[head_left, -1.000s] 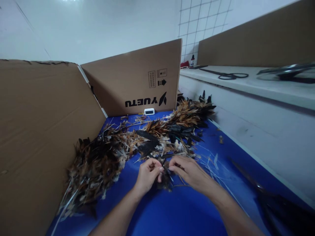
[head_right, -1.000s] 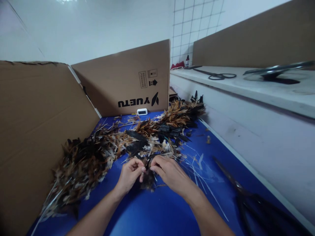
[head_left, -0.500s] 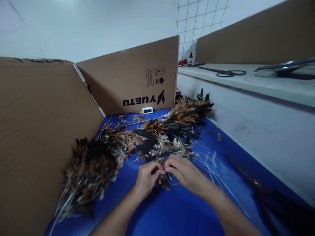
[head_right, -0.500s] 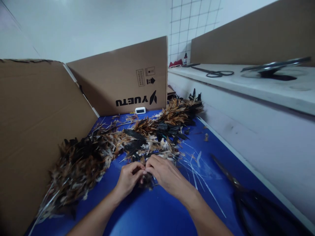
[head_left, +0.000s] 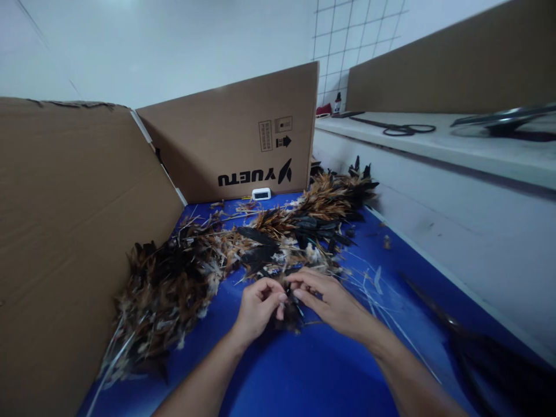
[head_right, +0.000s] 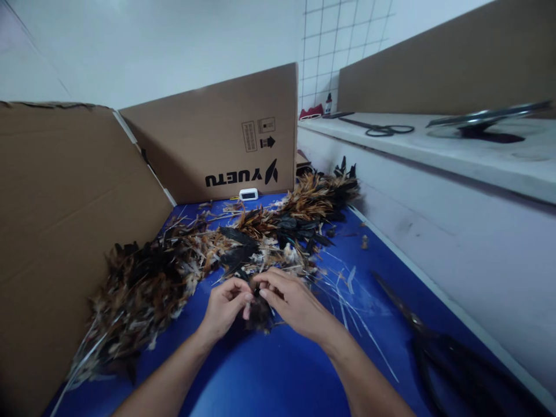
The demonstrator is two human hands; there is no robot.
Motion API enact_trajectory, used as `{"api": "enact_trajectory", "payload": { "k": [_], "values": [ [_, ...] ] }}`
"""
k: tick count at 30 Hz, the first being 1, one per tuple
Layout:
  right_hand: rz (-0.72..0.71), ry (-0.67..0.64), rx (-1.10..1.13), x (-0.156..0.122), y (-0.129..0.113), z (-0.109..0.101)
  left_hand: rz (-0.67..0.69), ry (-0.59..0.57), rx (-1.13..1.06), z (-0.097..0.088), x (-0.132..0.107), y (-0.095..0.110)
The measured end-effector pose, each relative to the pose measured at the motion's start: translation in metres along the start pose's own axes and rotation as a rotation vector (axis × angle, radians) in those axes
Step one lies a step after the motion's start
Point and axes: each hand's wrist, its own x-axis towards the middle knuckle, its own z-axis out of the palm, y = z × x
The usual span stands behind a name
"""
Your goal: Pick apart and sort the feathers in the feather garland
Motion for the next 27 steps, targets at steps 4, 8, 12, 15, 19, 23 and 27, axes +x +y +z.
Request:
{"api": "enact_trajectory", "payload": {
  "k": [4,8,12,15,19,23,27],
  "values": [
    [-0.015,-0.042,-0.017,0.000,-0.001,0.004,0.002,-0.013,-0.038,0.000,-0.001,0.002],
    [-0.017,-0.022,-0.030,0.000,-0.002,0.007,0.010,-0.026,-0.022,0.000,-0.003,0.000],
    [-0.004,-0.019,-0.056,0.000,-0.003,0.008,0.002,-0.029,-0.021,0.001,-0.002,-0.002],
    [-0.001,-0.003,-0.082,-0.001,-0.005,0.009,-0.019,-0.025,-0.021,0.002,-0.002,-0.002],
    [-0.001,0.016,-0.095,-0.001,-0.006,0.010,-0.041,0.005,-0.029,0.002,0.000,-0.002],
    [-0.019,0.018,-0.087,-0.002,-0.006,0.010,-0.074,0.044,-0.100,0.003,0.001,-0.002],
    [-0.036,0.018,-0.102,-0.002,-0.005,0.011,-0.111,0.059,-0.182,0.004,0.001,0.001]
  ]
}}
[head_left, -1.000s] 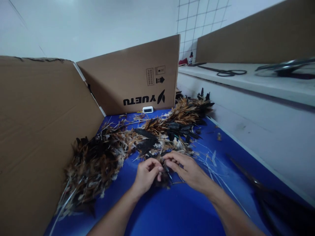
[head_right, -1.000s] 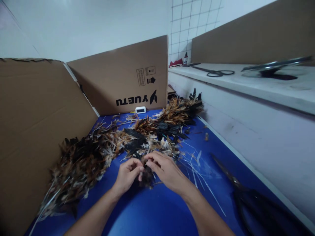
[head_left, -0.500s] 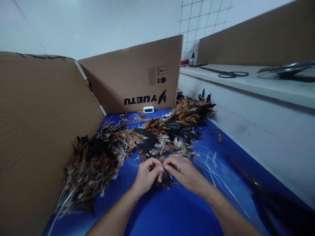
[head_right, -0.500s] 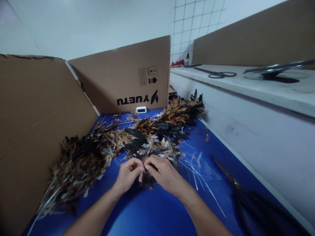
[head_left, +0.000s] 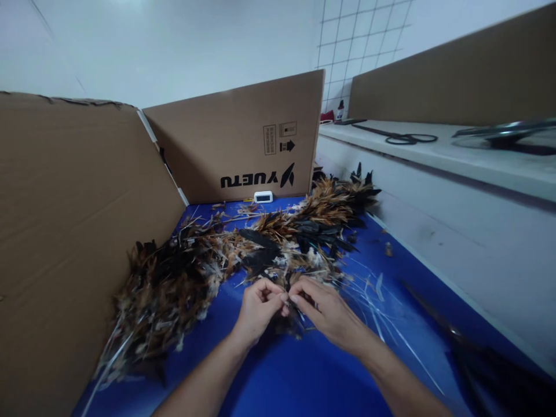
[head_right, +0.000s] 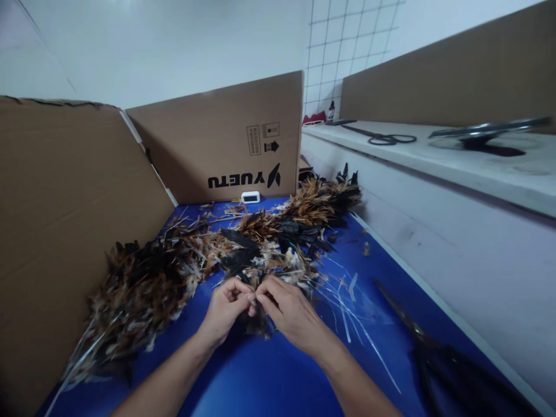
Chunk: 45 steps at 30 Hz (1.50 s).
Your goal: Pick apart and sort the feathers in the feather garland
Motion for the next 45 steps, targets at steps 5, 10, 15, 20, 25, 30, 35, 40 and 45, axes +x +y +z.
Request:
{"api": "enact_trajectory", "payload": {
  "k": [5,10,15,20,25,30,35,40,45],
  "values": [
    [-0.049,0.011,-0.050,-0.001,0.001,0.002,-0.039,0.016,-0.106,0.001,0.000,0.001],
    [-0.082,-0.017,-0.062,-0.001,0.007,-0.001,-0.062,-0.009,-0.130,-0.001,0.002,0.003],
    [-0.110,0.001,-0.079,0.001,0.015,-0.001,-0.061,-0.047,-0.063,-0.003,0.002,0.007],
    [-0.096,-0.035,-0.110,0.000,0.015,0.005,-0.060,-0.124,-0.032,-0.005,0.001,0.006],
    [-0.084,-0.024,-0.164,0.000,0.016,0.006,0.001,-0.096,0.092,-0.008,0.003,0.004],
    [-0.082,-0.022,-0.190,0.000,0.014,0.003,0.026,-0.045,0.200,-0.009,0.004,0.004],
    [-0.072,-0.013,-0.176,-0.001,0.012,0.004,0.120,-0.014,0.348,-0.009,0.003,0.002],
    [0.020,0.013,-0.074,0.000,0.012,0.005,0.221,0.008,0.446,-0.011,0.002,-0.002],
    [0.136,-0.003,0.106,0.004,0.013,0.006,0.299,0.032,0.523,-0.009,0.000,0.002]
  ]
}}
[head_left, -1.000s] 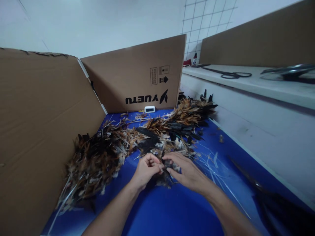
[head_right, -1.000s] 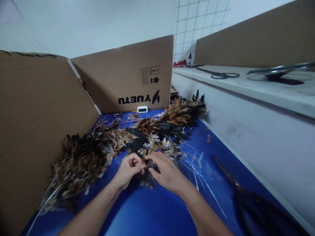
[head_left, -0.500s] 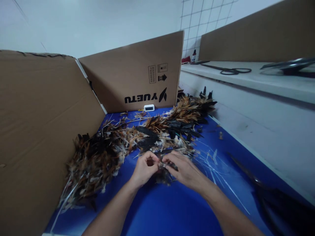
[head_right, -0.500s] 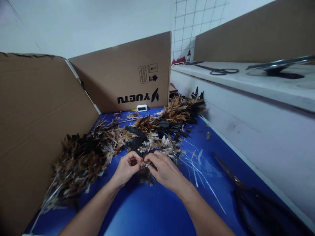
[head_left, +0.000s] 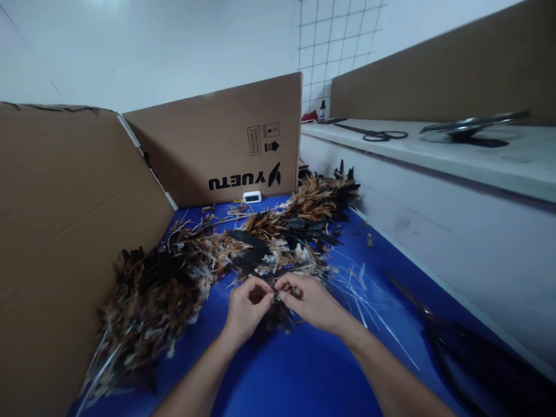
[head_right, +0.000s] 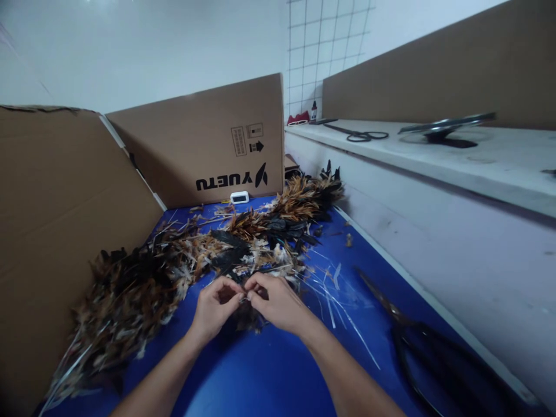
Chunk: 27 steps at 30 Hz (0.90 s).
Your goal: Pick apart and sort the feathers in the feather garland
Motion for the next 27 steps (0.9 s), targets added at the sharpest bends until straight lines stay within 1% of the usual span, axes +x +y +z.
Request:
{"api": "enact_trajectory", "payload": {
  "k": [3,6,9,13,20,27],
  "values": [
    [0.074,0.002,0.100,0.0016,0.0039,0.0024,0.050,0.016,0.080,-0.0002,-0.0002,0.0022],
    [0.126,0.007,0.151,0.0021,0.0077,0.0051,0.097,0.027,0.131,0.0000,-0.0010,0.0028],
    [0.153,0.011,0.151,0.0018,0.0092,0.0061,0.133,0.036,0.159,0.0009,-0.0029,0.0028],
    [0.176,0.015,0.152,0.0019,0.0078,0.0052,0.142,0.047,0.182,0.0028,-0.0048,0.0022],
    [0.132,0.018,0.069,0.0019,0.0015,0.0033,0.125,0.077,0.174,0.0041,-0.0050,-0.0005],
    [-0.084,0.037,-0.127,0.0003,0.0072,0.0065,0.116,0.089,0.181,0.0046,-0.0052,-0.0033]
  ]
}}
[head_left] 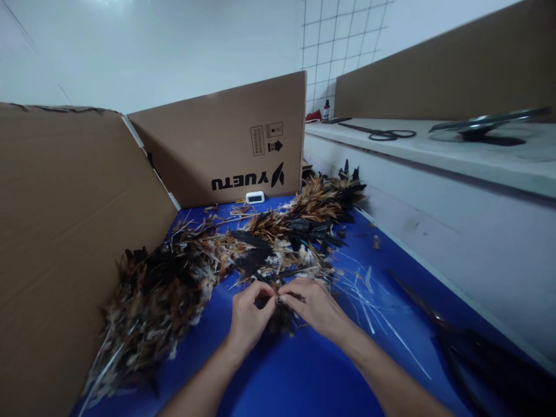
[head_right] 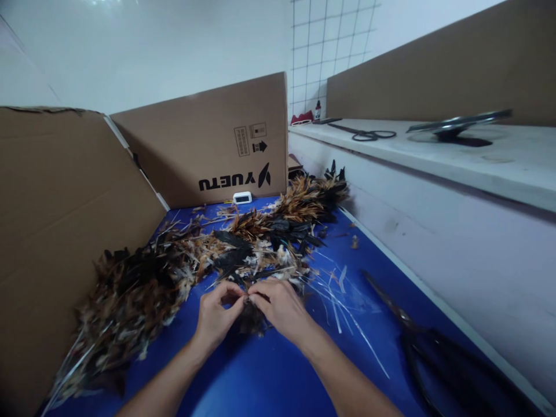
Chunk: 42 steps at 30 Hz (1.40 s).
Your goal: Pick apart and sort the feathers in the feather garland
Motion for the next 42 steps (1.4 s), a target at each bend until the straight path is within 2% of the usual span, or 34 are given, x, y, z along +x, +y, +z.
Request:
{"api": "enact_trajectory", "payload": {
  "k": [4,11,24,34,42],
  "values": [
    [-0.068,0.011,-0.073,-0.0005,-0.0021,0.0020,-0.025,0.012,0.027,-0.0003,0.0010,-0.0007],
    [-0.048,0.013,-0.133,0.0000,-0.0070,0.0015,-0.010,0.019,0.050,-0.0021,0.0009,0.0009],
    [0.091,-0.013,-0.001,0.0018,-0.0053,0.0032,-0.021,0.018,-0.002,-0.0003,-0.0008,0.0046],
    [0.134,0.014,0.087,0.0012,-0.0077,0.0022,-0.005,0.027,-0.001,0.0014,-0.0012,0.0062],
    [0.179,-0.017,0.233,0.0011,-0.0007,0.0011,0.030,0.042,0.016,0.0001,-0.0020,0.0090]
  ]
}}
